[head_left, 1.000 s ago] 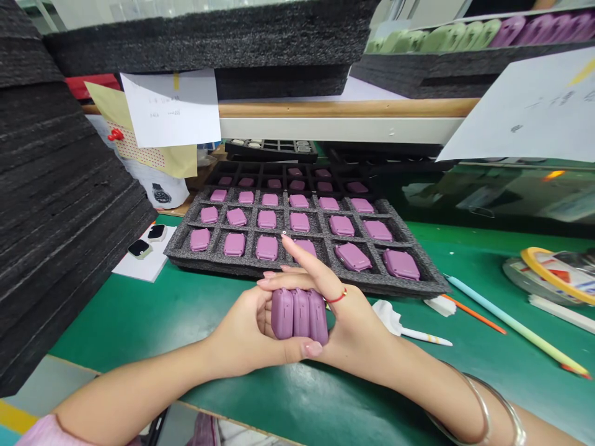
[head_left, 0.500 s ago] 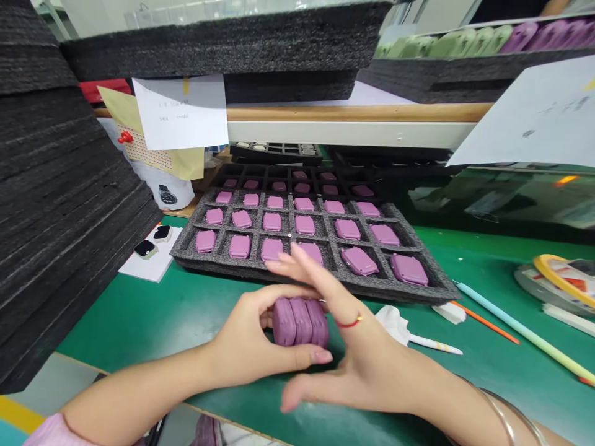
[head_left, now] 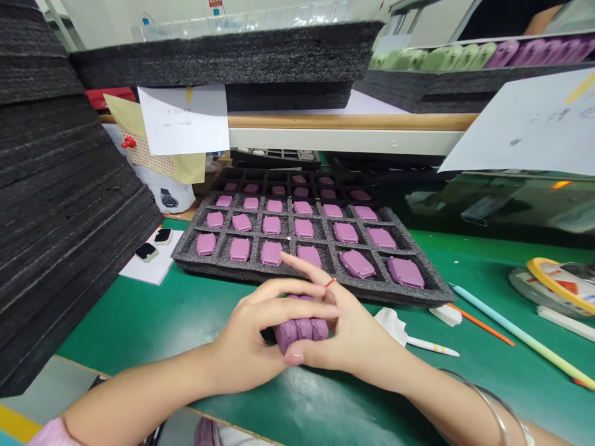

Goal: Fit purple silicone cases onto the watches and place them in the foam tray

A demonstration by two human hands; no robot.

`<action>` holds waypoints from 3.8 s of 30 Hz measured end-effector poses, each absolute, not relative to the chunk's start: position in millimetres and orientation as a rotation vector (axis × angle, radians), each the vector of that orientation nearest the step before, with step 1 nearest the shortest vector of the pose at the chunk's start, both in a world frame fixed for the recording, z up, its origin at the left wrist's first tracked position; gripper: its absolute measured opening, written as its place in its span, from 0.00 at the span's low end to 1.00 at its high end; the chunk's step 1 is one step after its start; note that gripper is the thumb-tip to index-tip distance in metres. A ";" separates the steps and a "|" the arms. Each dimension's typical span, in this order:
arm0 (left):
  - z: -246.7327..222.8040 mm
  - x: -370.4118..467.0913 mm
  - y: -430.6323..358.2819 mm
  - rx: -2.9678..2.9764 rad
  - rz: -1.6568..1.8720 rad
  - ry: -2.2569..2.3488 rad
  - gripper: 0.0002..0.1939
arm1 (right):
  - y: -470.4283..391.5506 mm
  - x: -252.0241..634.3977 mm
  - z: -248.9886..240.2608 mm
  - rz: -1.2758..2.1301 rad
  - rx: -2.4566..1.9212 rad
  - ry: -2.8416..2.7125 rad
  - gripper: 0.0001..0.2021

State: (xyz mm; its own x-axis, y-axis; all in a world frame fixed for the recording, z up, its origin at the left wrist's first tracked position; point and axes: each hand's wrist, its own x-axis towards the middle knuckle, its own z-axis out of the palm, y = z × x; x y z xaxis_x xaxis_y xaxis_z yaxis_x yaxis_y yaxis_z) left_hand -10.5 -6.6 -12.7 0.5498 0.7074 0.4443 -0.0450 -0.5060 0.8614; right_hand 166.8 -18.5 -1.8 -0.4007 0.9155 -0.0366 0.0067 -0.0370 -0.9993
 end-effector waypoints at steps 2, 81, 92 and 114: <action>-14.3 -12.5 -7.9 1.833 1.019 0.628 0.37 | -20.3 165.4 -1.8 1.383 -0.998 -1.502 0.58; -43.4 3.9 -2.1 1.211 0.408 0.803 0.28 | -82.7 236.4 -13.1 0.193 -1.333 -1.899 0.07; -43.7 2.4 2.0 1.365 0.395 0.778 0.26 | -55.3 194.0 -37.0 0.264 -1.141 -2.042 0.07; -47.1 2.1 1.2 1.257 0.377 0.765 0.28 | -81.9 302.3 -60.0 -0.457 -1.684 -1.911 0.13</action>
